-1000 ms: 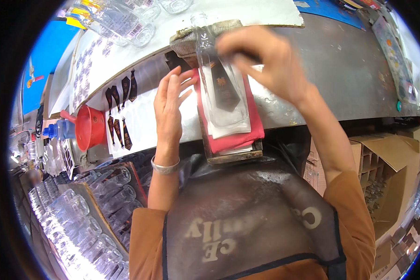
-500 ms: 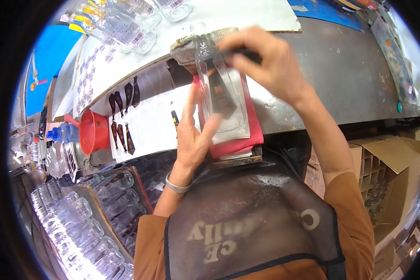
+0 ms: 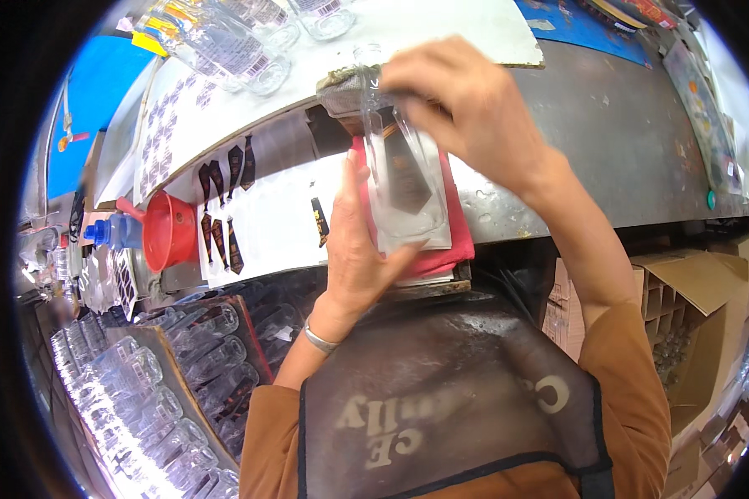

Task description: The person repeatedly picks clear glass bottles from a cardboard box, places them on a padded holder, applies a paper label to the bottle, smooths it, and sets the labeled bottle aside. The process is repeated for multiple bottles.

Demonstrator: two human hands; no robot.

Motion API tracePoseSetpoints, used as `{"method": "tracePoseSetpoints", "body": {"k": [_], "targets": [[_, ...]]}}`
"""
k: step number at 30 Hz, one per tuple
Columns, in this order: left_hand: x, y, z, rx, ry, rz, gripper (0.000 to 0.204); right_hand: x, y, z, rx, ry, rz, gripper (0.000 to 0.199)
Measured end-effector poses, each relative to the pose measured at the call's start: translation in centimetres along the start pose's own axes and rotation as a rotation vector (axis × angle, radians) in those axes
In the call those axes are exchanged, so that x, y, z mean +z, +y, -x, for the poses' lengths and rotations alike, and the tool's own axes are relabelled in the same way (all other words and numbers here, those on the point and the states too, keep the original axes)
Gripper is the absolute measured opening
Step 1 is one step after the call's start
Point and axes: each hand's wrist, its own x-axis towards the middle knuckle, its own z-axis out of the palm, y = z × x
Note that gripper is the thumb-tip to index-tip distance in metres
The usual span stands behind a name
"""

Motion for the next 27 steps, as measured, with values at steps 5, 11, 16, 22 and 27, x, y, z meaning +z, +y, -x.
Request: {"method": "tracePoseSetpoints", "body": {"k": [5,11,16,22,27], "targets": [[1.2,-1.4,0.4,0.075,0.091,0.090,0.119,-2.4,-6.7,6.7,0.150,-0.346,-0.460,0.018],[0.8,0.0,0.0,-0.167,-0.019,0.747,0.119,-1.2,-1.7,8.7,1.218,-0.251,-1.033,0.055],[0.1,-0.9,0.2,0.007,0.069,0.293,0.096,-0.4,-4.9,7.6,0.839,-0.232,-0.576,0.036],[-1.7,-2.6,1.2,0.029,-0.092,0.032,0.101,-0.6,-6.9,7.1,0.718,-0.266,-0.139,0.035],[-10.7,-14.3,-5.9,0.007,0.308,-0.392,0.079,-1.0,-5.7,8.0,0.804,-0.188,-0.128,0.032]]}}
